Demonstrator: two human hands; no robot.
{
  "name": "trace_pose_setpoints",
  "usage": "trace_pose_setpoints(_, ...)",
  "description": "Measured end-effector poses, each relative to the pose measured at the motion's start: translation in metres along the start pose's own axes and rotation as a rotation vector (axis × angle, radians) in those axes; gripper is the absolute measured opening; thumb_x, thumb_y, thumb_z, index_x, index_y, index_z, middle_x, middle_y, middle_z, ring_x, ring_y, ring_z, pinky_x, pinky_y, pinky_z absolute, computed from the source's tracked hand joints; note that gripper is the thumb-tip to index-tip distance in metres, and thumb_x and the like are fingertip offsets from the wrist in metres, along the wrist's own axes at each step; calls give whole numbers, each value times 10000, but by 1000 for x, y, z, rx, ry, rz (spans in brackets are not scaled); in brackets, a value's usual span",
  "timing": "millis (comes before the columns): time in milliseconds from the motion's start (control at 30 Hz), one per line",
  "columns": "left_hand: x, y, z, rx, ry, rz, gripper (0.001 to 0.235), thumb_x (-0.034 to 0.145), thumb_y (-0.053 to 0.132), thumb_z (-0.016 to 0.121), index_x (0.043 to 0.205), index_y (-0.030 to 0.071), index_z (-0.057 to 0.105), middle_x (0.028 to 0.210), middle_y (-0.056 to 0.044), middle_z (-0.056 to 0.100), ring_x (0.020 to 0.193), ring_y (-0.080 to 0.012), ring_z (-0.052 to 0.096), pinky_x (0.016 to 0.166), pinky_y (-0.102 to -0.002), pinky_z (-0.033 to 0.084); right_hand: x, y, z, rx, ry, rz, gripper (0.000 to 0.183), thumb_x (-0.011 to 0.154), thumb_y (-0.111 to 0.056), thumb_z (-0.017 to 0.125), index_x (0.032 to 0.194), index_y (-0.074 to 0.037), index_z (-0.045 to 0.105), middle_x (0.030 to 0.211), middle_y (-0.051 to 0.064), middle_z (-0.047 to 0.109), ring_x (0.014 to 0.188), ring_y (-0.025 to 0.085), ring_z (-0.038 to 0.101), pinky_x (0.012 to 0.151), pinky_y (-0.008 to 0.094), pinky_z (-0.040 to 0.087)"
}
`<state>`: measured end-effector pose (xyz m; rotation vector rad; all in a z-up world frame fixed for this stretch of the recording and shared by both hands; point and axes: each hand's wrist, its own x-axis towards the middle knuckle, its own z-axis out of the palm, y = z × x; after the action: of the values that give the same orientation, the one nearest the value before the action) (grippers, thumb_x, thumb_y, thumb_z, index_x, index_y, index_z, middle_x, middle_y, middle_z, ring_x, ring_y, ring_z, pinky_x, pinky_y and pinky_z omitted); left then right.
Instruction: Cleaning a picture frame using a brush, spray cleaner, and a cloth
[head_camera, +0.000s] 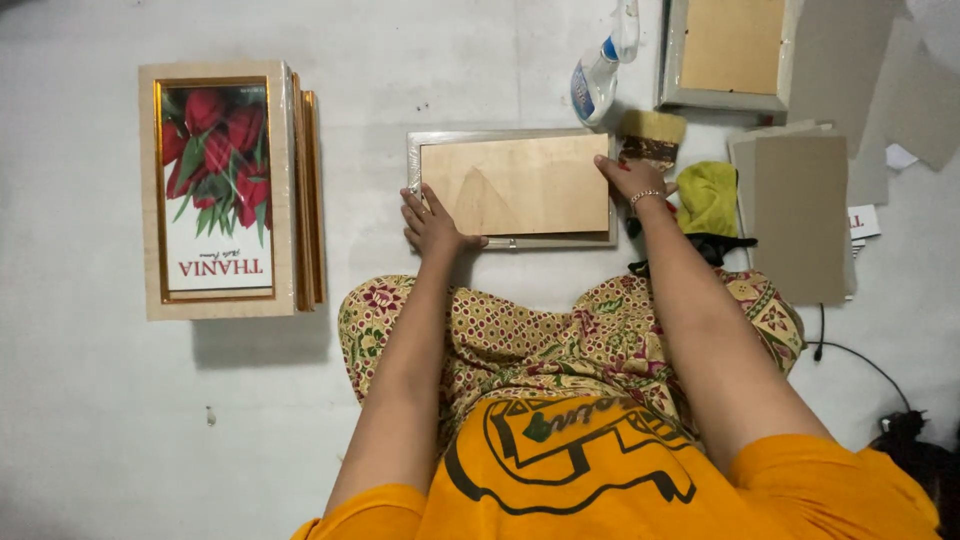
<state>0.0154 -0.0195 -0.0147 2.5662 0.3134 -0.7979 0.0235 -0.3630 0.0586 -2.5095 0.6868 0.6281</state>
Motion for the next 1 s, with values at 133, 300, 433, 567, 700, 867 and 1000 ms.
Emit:
trace_pose_setpoints(133, -3, -4, 3, -16, 27, 22, 1599, 573, 490, 1003, 1647, 202, -146, 1674, -266, -140, 1554, -470, 0, 1204, -679, 180, 8, 11, 6, -11, -18, -24, 994, 836, -936, 449, 1259, -77, 718, 1328, 219, 664, 1344, 405, 532, 1133, 519, 394)
trace_pose_setpoints(300, 10, -15, 13, -47, 41, 61, 1635, 518, 539, 1002, 1653, 202, -125, 1673, -274, -151, 1558, -469, -28, 1219, -672, 147, -12, 9, -3, 335, -129, -69, 1036, 838, -920, 533, 1444, -81, 572, 1511, 183, 521, 1438, 394, 416, 1248, 465, 261)
trace_pose_setpoints(433, 1, -16, 7, -43, 51, 81, 1618, 531, 564, 991, 1653, 183, -111, 1675, -275, -130, 1561, -465, -40, 1230, -657, 162, 17, 38, 24, 994, -241, 48, 436, 796, -407, 923, 982, -146, 627, 838, -17, 610, 662, 130, 628, 536, 199, 499)
trace_pose_setpoints(567, -10, -16, -9, -110, 20, 125, 1602, 536, 586, 978, 1659, 188, -93, 1682, -286, -117, 1564, -475, -41, 1243, -650, 140, 57, 69, 62, 1169, -272, -86, 476, 842, -216, 861, 1257, -86, 667, 1085, 92, 743, 956, 223, 745, 809, 360, 636)
trace_pose_setpoints(700, -11, -27, -34, -366, -99, 126, 1533, 598, 733, 911, 1659, 230, -73, 1698, -262, -113, 1583, -431, -58, 1280, -608, 42, 60, 83, 59, 1248, -261, -184, 443, 844, -151, 819, 1263, -110, 680, 1083, 111, 753, 990, 239, 756, 891, 412, 628)
trace_pose_setpoints(867, 59, -79, 4, -997, -80, 205, 789, 931, 526, 696, 1480, 106, 317, 1395, -269, 512, 1260, -436, 530, 1053, -561, 454, 44, 74, 36, 1204, -268, -169, 383, 884, -150, 764, 1256, -103, 682, 1101, 93, 754, 996, 227, 758, 899, 395, 625)
trace_pose_setpoints(1000, 87, -110, 23, -1555, -119, 190, 318, 1057, 297, 595, 1321, 120, 579, 1077, -217, 747, 933, -365, 759, 774, -494, 661, -7, 23, 18, 1320, -222, -93, 312, 996, -344, 693, 1206, -115, 711, 1106, 109, 753, 1038, 271, 752, 969, 459, 609)
